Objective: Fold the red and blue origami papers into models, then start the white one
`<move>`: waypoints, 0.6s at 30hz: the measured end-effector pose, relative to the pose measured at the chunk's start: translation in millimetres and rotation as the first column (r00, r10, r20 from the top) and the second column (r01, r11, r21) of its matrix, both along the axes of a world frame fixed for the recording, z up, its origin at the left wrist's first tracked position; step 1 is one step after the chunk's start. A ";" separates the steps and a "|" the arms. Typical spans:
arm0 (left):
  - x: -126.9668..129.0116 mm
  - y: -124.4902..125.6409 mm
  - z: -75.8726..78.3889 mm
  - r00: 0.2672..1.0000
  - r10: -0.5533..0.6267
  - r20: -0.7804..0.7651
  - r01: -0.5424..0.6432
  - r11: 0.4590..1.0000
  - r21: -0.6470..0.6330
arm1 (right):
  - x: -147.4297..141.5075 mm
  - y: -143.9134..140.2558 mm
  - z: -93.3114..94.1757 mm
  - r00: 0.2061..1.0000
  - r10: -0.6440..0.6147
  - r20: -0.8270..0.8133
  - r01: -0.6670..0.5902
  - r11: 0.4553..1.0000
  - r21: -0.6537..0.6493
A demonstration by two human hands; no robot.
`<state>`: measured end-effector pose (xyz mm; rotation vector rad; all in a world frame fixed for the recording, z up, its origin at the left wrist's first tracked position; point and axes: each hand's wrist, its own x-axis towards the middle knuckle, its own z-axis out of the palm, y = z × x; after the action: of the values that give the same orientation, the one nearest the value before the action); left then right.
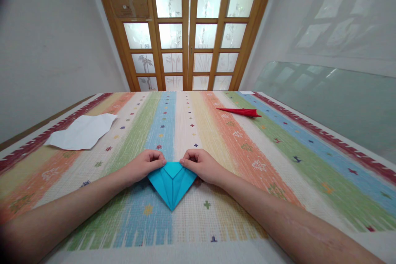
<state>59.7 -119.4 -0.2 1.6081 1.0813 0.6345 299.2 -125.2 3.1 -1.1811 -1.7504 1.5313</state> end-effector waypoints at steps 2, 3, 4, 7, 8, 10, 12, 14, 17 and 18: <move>-0.5 0.8 0.0 0.999 0.024 0.027 -0.023 0.999 -0.022 | 2.1 -0.2 0.3 1.000 -0.014 0.002 0.014 0.999 -0.049; -0.4 1.0 -0.1 0.999 0.031 0.043 -0.029 0.999 -0.039 | 2.9 -0.1 0.3 1.000 -0.018 -0.002 0.018 0.999 -0.050; -0.1 1.0 -0.3 0.998 0.036 0.058 -0.033 0.998 -0.060 | 3.6 0.2 0.1 1.000 -0.021 -0.009 0.021 0.999 -0.048; 1.3 0.3 -0.9 0.994 0.055 0.092 -0.045 0.993 -0.113 | 4.4 1.2 -0.9 0.999 -0.024 -0.021 0.023 0.998 -0.050; 1.6 0.1 -1.2 0.993 0.065 0.098 -0.053 0.992 -0.115 | 4.4 1.4 -1.3 0.999 -0.025 -0.022 0.024 0.999 -0.048; 1.5 0.5 -1.9 0.991 0.084 0.104 -0.075 0.994 -0.085 | 4.3 1.3 -1.8 0.999 -0.024 -0.022 0.023 0.999 -0.044; 0.6 2.1 -2.7 0.989 0.105 0.102 -0.105 0.994 -0.009 | 4.1 1.0 -2.0 1.000 -0.017 -0.016 0.016 0.999 -0.039; -0.7 4.2 -3.3 0.987 0.128 0.095 -0.134 0.989 0.056 | 4.1 0.8 -1.7 1.000 -0.009 0.000 0.009 0.999 -0.034; -2.2 6.5 -3.5 0.984 0.152 0.089 -0.159 0.984 0.080 | 4.2 1.1 -0.4 1.000 0.013 0.010 -0.013 1.000 -0.024; -2.4 6.8 -3.4 0.983 0.156 0.092 -0.163 0.983 0.080 | 4.2 1.3 0.2 1.000 0.021 0.012 -0.021 0.999 -0.025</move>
<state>57.2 -112.6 -3.6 1.5640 1.1401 0.8605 303.3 -123.9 3.2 -1.1906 -1.7614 1.5656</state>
